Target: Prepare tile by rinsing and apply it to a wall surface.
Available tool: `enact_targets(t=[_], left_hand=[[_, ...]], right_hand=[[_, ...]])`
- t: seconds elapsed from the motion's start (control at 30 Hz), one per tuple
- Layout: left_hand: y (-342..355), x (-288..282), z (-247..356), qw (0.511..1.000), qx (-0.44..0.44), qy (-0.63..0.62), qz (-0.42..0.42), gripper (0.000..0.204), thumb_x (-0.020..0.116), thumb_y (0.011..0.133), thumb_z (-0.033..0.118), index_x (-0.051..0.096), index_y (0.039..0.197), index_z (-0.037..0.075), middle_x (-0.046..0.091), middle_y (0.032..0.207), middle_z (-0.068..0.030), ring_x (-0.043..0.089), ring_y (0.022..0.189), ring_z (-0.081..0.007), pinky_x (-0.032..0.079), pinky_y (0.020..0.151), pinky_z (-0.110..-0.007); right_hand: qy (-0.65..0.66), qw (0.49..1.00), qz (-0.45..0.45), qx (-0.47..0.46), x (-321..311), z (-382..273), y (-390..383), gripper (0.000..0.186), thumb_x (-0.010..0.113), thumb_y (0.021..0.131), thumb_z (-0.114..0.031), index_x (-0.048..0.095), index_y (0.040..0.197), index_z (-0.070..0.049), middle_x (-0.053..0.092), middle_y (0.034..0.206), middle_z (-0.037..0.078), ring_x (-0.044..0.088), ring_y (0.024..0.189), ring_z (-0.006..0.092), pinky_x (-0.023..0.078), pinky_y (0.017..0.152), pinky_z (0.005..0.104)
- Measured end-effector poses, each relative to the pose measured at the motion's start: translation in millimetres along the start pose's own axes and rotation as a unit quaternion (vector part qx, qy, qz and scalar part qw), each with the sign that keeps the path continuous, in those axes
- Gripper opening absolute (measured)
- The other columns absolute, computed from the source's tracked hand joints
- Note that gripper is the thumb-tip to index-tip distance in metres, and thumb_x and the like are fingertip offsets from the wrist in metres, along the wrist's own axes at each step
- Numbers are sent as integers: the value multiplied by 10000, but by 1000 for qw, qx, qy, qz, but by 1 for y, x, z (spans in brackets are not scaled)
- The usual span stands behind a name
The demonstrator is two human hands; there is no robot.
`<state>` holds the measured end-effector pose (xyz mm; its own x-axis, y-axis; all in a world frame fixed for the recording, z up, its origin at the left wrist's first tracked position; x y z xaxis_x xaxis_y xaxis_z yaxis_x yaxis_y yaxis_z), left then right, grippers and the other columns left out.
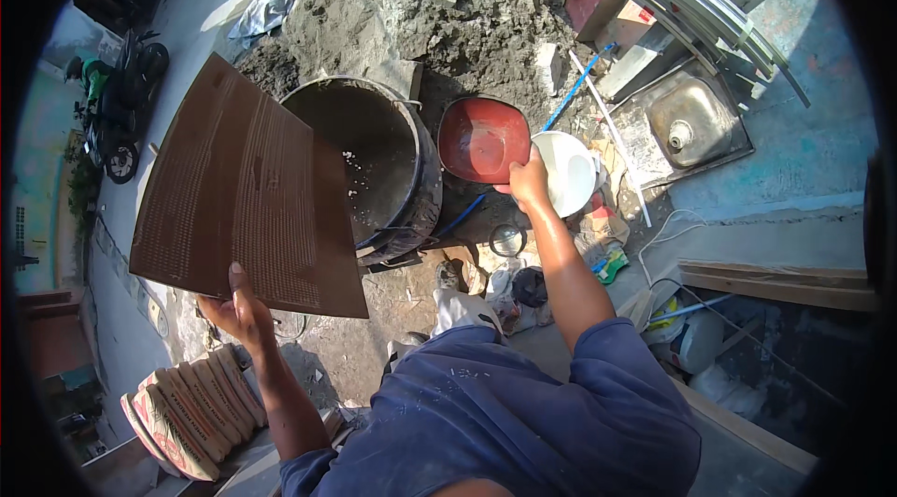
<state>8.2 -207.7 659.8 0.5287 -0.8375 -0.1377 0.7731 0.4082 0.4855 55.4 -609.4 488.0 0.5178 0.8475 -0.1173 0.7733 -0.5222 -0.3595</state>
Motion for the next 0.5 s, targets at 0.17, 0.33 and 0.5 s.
enact_targets(t=[0.17, 0.33, 0.5], left_hand=[[-1, 15, 4, 1000, -1, -3, -27, 314, 533, 815, -5, 453, 1118, -30, 543, 1030, -88, 507, 937, -138, 370, 864, -265], [0, 23, 10, 998, 3, -7, -59, 302, 493, 824, -45, 439, 1120, -34, 546, 1041, -109, 525, 941, -139, 392, 853, -257], [-13, 12, 10, 999, -3, -29, -33, 293, 511, 829, -34, 443, 1114, -27, 556, 1056, -96, 528, 955, -142, 393, 854, -259]], right_hand=[[-11, 991, 103, 86, -131, 68, 52, 346, 481, 841, -76, 418, 1181, -72, 598, 917, 126, 616, 606, 223, 541, 397, 299], [-390, 889, 226, -85, -168, 92, 111, 749, 588, 839, -351, 193, 1382, -20, 406, 1279, 258, 522, 1073, 331, 443, 885, 388], [-75, 941, -158, -291, 61, -28, 12, 612, 455, 906, -418, 343, 1305, 33, 414, 1292, 226, 418, 1202, 300, 352, 967, 370]])
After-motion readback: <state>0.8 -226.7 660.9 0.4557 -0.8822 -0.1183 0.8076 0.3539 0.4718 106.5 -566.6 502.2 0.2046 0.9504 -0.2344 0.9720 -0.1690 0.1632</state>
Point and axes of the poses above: each hand's wrist, its own y-axis towards the middle knuckle, its own x-axis out of the palm, z = x × y, the point moved 1 cm from there along y, towards the middle knuckle
